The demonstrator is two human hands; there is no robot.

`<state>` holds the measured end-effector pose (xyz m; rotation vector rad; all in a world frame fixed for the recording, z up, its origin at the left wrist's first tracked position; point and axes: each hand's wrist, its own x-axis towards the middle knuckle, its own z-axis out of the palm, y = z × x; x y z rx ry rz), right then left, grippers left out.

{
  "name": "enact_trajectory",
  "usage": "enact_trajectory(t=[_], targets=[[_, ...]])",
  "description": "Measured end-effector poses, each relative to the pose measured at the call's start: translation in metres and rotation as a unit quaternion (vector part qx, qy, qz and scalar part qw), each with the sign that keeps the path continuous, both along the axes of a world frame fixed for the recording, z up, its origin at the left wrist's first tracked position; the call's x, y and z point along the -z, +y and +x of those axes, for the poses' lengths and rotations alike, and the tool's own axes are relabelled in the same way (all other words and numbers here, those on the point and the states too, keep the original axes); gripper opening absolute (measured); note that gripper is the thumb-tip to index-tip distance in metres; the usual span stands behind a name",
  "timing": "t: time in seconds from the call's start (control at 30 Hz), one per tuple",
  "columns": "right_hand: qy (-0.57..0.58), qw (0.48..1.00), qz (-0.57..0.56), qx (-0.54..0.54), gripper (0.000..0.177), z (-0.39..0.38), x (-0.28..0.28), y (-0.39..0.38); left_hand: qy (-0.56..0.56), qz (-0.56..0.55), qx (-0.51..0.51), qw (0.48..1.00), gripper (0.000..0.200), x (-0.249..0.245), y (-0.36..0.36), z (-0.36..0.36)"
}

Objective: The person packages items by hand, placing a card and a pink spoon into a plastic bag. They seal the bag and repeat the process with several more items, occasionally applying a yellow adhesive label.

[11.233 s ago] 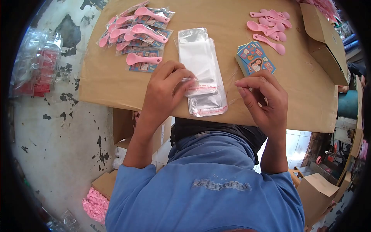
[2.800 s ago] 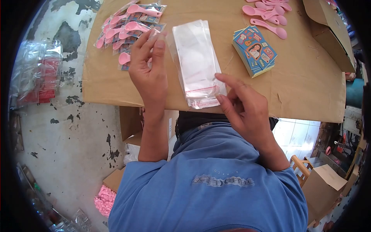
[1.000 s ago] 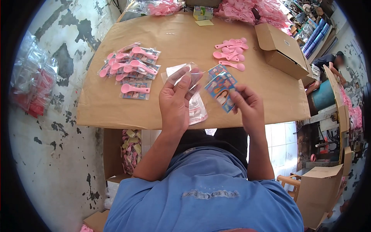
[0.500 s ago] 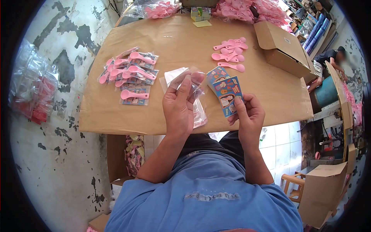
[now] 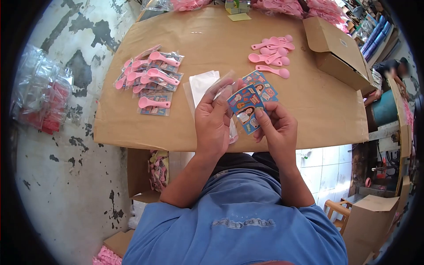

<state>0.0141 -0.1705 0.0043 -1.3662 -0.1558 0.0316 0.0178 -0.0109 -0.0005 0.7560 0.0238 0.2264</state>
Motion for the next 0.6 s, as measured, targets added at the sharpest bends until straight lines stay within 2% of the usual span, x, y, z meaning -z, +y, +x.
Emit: enact_trajectory(t=[0.23,0.6], targets=[[-0.014,0.999,-0.016,0.024,0.020,0.008,0.000,-0.015,0.010,0.026,-0.042,0.999,0.034,0.002,-0.001,0.002],[0.004,0.999,0.037,0.017,0.020,0.012,0.009,-0.011,0.009,0.027,-0.006,1.000,0.036,-0.001,-0.011,0.006]])
